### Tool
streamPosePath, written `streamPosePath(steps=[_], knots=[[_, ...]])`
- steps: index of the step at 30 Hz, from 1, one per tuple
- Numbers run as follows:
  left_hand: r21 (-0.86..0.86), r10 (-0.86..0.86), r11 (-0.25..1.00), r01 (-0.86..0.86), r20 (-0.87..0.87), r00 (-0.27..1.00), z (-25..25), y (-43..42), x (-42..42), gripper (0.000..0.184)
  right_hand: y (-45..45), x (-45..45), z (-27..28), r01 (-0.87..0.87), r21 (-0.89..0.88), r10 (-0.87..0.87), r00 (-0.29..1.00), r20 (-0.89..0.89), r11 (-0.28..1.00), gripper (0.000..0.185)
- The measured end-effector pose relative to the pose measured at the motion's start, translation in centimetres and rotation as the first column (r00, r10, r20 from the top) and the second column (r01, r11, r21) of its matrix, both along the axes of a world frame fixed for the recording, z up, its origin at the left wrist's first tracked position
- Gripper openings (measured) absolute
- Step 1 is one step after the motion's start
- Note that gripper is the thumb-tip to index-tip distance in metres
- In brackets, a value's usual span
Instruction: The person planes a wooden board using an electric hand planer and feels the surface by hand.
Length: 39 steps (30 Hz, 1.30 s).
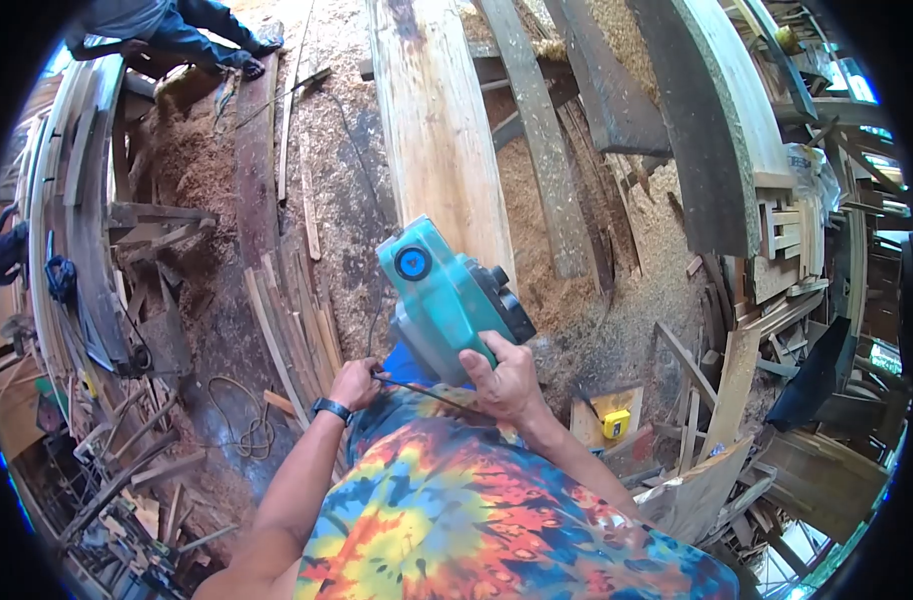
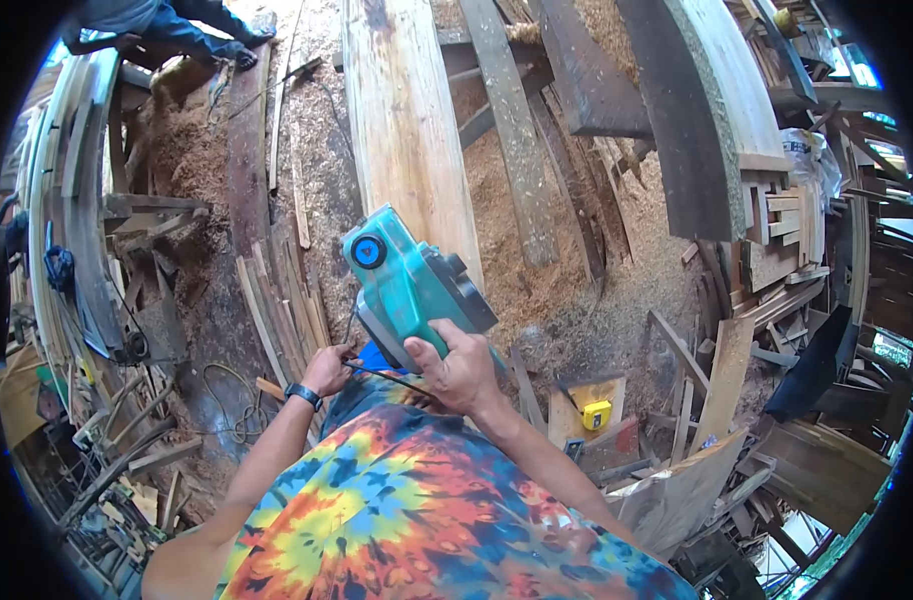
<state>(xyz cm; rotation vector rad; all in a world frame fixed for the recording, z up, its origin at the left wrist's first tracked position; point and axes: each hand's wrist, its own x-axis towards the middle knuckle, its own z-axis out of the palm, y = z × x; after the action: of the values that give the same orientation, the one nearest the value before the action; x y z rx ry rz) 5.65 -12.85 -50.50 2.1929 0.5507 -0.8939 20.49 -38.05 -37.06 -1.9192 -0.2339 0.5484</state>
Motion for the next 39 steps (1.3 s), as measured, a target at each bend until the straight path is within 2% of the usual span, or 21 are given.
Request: streamPosePath(steps=[1,5,10,12,13,14,15,16,17,18,20,22,23,26,28,30,31,33,34,35,39], knots=[[-0.002,0.007,1.000,-0.007,0.006,1.000,-0.2,0.5,0.3,0.032,0.7,1.6,1.4,-0.001,0.007,0.002,0.988,-0.153,1.000,0.055],[-0.020,0.045,0.999,-0.044,0.079,0.996,-0.8,2.0,2.2,0.026,3.5,7.0,0.2,0.004,-0.013,-0.004,1.000,-0.024,1.000,0.053],[-0.108,0.104,0.990,-0.095,0.078,0.992,-0.8,4.7,6.2,0.027,8.2,15.0,-1.1,0.040,-0.047,-0.041,0.999,-0.022,0.998,0.059],[-0.071,0.000,0.997,0.005,0.071,0.997,0.2,4.9,8.1,0.036,10.2,18.8,-2.5,0.066,-0.065,-0.065,0.998,0.015,0.996,0.060],[-0.081,-0.100,0.991,0.109,0.102,0.990,-0.4,4.9,8.4,0.037,11.2,20.7,-2.8,0.078,-0.037,-0.077,0.997,0.020,0.996,0.058],[-0.158,-0.225,0.956,0.246,0.138,0.964,-3.5,5.5,7.7,0.039,12.1,22.4,-3.0,0.089,-0.009,-0.089,0.996,0.024,0.996,0.058],[-0.074,-0.274,0.956,0.284,0.118,0.954,-3.5,5.2,8.1,0.037,13.6,24.1,-2.0,0.112,0.044,-0.113,0.993,0.018,0.993,0.054],[-0.062,-0.403,0.910,0.409,0.091,0.911,-3.7,4.9,9.2,0.035,14.8,26.2,-2.8,0.149,0.191,-0.143,0.989,-0.046,0.970,0.051],[-0.111,-0.348,0.924,0.366,0.155,0.925,-2.2,5.3,10.1,0.032,16.3,27.6,0.0,0.187,0.171,-0.162,0.976,-0.148,0.967,0.053],[-0.191,-0.339,0.913,0.359,0.128,0.932,0.5,5.8,11.8,0.033,16.9,30.3,-2.8,0.190,0.179,-0.175,0.980,-0.096,0.965,0.056],[-0.127,-0.360,0.915,0.382,0.169,0.918,0.2,6.2,13.0,0.040,18.7,34.3,-2.5,0.123,0.136,-0.124,0.992,-0.002,0.983,0.065],[-0.116,-0.194,0.965,0.234,0.281,0.940,-0.7,6.5,13.1,0.048,20.4,37.9,-1.7,0.121,0.174,-0.119,0.993,-0.020,0.977,0.059],[-0.120,-0.109,0.980,0.158,0.338,0.935,-1.3,6.8,13.3,0.052,20.7,38.8,-1.3,0.107,0.182,-0.114,0.993,0.027,0.977,0.052],[-0.116,-0.020,0.992,0.054,0.277,0.961,5.2,7.1,14.2,0.055,20.9,38.8,-1.4,0.063,0.197,-0.092,0.985,0.142,0.978,0.032],[-0.067,-0.049,0.995,0.070,0.279,0.959,4.2,7.2,12.8,0.054,20.1,38.5,-1.9,0.049,0.224,-0.102,0.967,0.233,0.973,0.024],[-0.034,-0.054,0.997,0.066,0.276,0.960,3.8,7.2,10.9,0.050,19.0,36.9,-1.0,0.063,0.291,-0.125,0.972,0.200,0.955,0.026],[-0.060,-0.021,0.997,0.039,0.274,0.962,3.6,7.1,10.0,0.044,18.5,36.0,-0.4,0.071,0.324,-0.135,0.974,0.181,0.944,0.028],[-0.163,0.090,0.986,-0.044,0.288,0.953,-1.3,6.8,7.7,0.043,17.7,35.1,-1.3,0.069,0.402,-0.175,0.957,0.232,0.913,0.029],[-0.218,0.145,0.972,-0.083,0.287,0.947,-1.8,6.2,6.9,0.042,17.1,34.5,-1.7,0.069,0.438,-0.196,0.947,0.252,0.897,0.030],[-0.197,0.140,0.976,-0.092,0.244,0.960,-2.4,5.7,6.1,0.044,16.3,34.1,-2.1,0.069,0.453,-0.202,0.947,0.251,0.889,0.031],[-0.152,0.154,0.980,-0.125,0.195,0.969,-1.0,3.7,3.7,0.054,14.6,31.7,-2.2,0.094,0.528,-0.226,0.955,0.191,0.844,0.035]])
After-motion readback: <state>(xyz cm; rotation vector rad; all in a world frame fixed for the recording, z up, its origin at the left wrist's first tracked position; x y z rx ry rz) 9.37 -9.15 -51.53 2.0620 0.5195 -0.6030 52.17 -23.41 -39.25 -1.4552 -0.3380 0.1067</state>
